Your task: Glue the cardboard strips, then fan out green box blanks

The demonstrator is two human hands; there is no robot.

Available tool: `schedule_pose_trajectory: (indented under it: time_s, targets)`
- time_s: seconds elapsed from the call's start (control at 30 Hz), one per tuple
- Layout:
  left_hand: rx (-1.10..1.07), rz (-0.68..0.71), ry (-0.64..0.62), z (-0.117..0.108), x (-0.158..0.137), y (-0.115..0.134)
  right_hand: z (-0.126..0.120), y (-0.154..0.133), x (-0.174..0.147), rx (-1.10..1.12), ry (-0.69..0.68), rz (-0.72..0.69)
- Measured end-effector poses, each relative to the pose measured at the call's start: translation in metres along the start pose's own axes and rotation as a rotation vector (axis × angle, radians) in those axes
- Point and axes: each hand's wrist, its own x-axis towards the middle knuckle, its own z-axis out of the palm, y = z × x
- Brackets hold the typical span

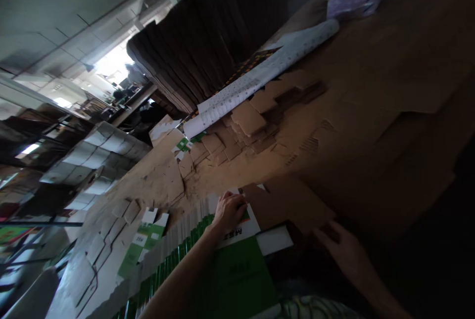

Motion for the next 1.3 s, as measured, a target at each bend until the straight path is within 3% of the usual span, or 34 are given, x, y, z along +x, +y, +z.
schedule_pose_trajectory:
  time_s: [0.07,0.2,0.27,0.37,0.57,0.67,0.83,0.93,1.0,1.1,1.17,1.3]
  targets:
    - [0.000,-0.045,-0.012,-0.002,0.002,-0.001,0.007,-0.003,0.000,-0.069,0.036,-0.130]
    - [-0.058,-0.118,0.002,0.001,0.004,-0.003,0.040,-0.005,-0.005,-0.046,-0.275,-0.385]
    - [-0.067,-0.102,-0.003,0.004,0.003,-0.005,0.053,0.001,-0.004,-0.056,-0.376,-0.410]
    - [-0.040,-0.050,-0.021,0.006,0.001,-0.006,0.061,0.011,-0.002,-0.100,-0.420,-0.424]
    - [0.017,0.002,-0.046,0.008,-0.002,-0.007,0.057,0.007,-0.001,-0.216,-0.454,-0.510]
    - [0.045,-0.002,-0.060,0.008,-0.002,-0.006,0.033,0.009,0.013,-0.371,-0.377,-0.577]
    - [0.040,-0.003,-0.040,0.004,-0.003,-0.002,-0.029,0.031,0.046,-0.727,0.093,-0.589]
    - [0.030,-0.015,-0.050,0.002,-0.001,0.000,-0.043,0.025,0.051,-0.804,0.199,-0.519]
    - [0.024,-0.026,-0.053,0.003,0.000,0.000,-0.042,0.006,0.050,-0.702,0.102,-0.484]
    - [-0.036,-0.055,-0.027,0.006,0.005,-0.004,-0.035,-0.035,0.044,-0.365,-0.081,-0.415]
    - [-0.129,-0.098,0.000,0.006,0.009,-0.007,-0.030,-0.059,0.037,-0.166,-0.122,-0.330]
    - [-0.347,-0.253,0.230,-0.003,0.015,-0.007,-0.004,-0.088,0.014,0.089,-0.229,-0.177]
